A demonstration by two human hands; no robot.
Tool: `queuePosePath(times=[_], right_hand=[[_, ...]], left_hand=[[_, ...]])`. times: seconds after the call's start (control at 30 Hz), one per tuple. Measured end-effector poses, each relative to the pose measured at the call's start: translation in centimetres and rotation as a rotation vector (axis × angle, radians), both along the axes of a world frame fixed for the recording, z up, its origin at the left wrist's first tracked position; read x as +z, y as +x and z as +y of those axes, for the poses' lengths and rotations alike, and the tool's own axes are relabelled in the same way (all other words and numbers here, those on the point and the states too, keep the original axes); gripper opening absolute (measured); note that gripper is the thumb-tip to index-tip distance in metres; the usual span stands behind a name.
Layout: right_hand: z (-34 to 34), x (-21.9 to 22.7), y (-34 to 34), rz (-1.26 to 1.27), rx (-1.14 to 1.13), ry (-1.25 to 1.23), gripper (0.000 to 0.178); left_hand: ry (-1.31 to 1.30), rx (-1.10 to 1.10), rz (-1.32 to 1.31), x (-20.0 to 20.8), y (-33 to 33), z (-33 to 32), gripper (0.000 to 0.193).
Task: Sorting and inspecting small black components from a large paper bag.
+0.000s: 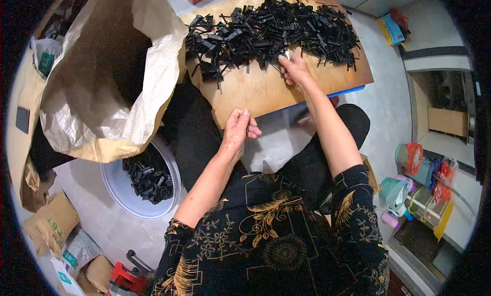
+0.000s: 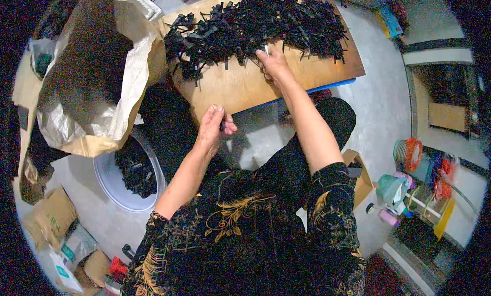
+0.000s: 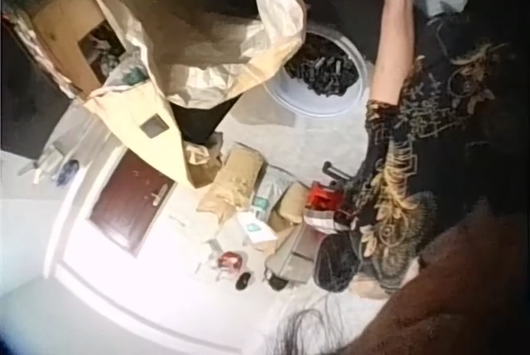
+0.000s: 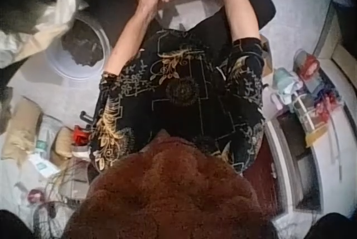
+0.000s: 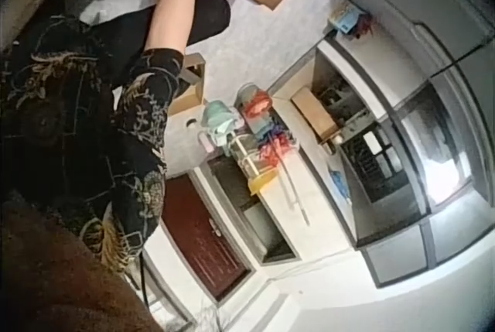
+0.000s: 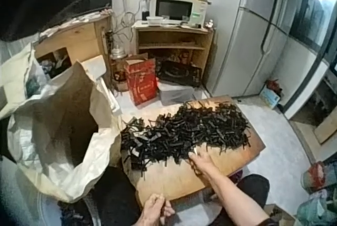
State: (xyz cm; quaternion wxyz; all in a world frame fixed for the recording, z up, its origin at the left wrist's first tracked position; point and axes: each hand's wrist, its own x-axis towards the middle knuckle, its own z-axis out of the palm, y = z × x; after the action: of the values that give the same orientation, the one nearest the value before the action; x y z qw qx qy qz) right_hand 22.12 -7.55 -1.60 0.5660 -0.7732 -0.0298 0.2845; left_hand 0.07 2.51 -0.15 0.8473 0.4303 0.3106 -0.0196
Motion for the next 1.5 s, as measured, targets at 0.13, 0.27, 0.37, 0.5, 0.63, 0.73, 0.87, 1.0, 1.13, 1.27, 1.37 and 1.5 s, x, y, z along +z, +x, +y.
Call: queuePosePath(times=[0.13,0.27,0.37,0.5,0.63,0.73,0.87,1.0,1.13,1.27,1.37,1.5], right_hand=[[-1.3,1.9,-0.9,0.329,-0.026,0.228,0.016],[-2.1,3.7,-2.4,0.344,0.153,0.157,0.015],[-2.5,5.1,-4.1,0.257,0.231,0.115,0.017],[-2.8,4.1,-4.3,0.210,0.205,0.137,0.019],[-2.9,4.1,-4.8,0.322,0.160,0.225,0.017],[-2.7,2.7,-3.7,0.360,0.001,0.216,0.016],[-2.1,2.9,-3.3,-0.131,0.135,-0.120,0.026],[-2.7,4.6,-4.2,-0.084,0.278,0.001,0.028],[-3.5,6.3,-7.1,0.105,0.483,0.137,0.022],[-4.1,6.5,-8.2,0.122,0.551,0.264,0.020],[-4.0,7.7,-9.6,0.085,0.568,0.282,0.018],[-4.4,7.2,-10.0,0.002,0.613,0.273,0.017]], left_hand=[[-0.121,-0.044,0.093,0.7,-0.1,0.1,0.014],[-0.188,-0.134,-0.003,0.7,0.3,0.8,0.008],[-0.208,-0.090,-0.031,1.5,0.5,1.3,0.011],[-0.131,-0.068,-0.043,2.5,1.4,1.6,0.016],[-0.075,-0.040,-0.044,2.4,2.2,2.3,0.024],[-0.103,-0.036,-0.058,2.6,2.7,2.3,0.028],[-0.140,-0.093,-0.043,2.6,2.6,1.9,0.034],[-0.196,-0.092,-0.054,2.4,2.5,1.6,0.034],[-0.206,-0.098,-0.160,2.5,2.4,1.7,0.042],[-0.206,-0.170,-0.289,2.4,1.8,1.6,0.050],[-0.226,-0.206,-0.326,3.2,1.1,1.1,0.049],[-0.261,-0.243,-0.314,3.3,0.9,0.8,0.038]])
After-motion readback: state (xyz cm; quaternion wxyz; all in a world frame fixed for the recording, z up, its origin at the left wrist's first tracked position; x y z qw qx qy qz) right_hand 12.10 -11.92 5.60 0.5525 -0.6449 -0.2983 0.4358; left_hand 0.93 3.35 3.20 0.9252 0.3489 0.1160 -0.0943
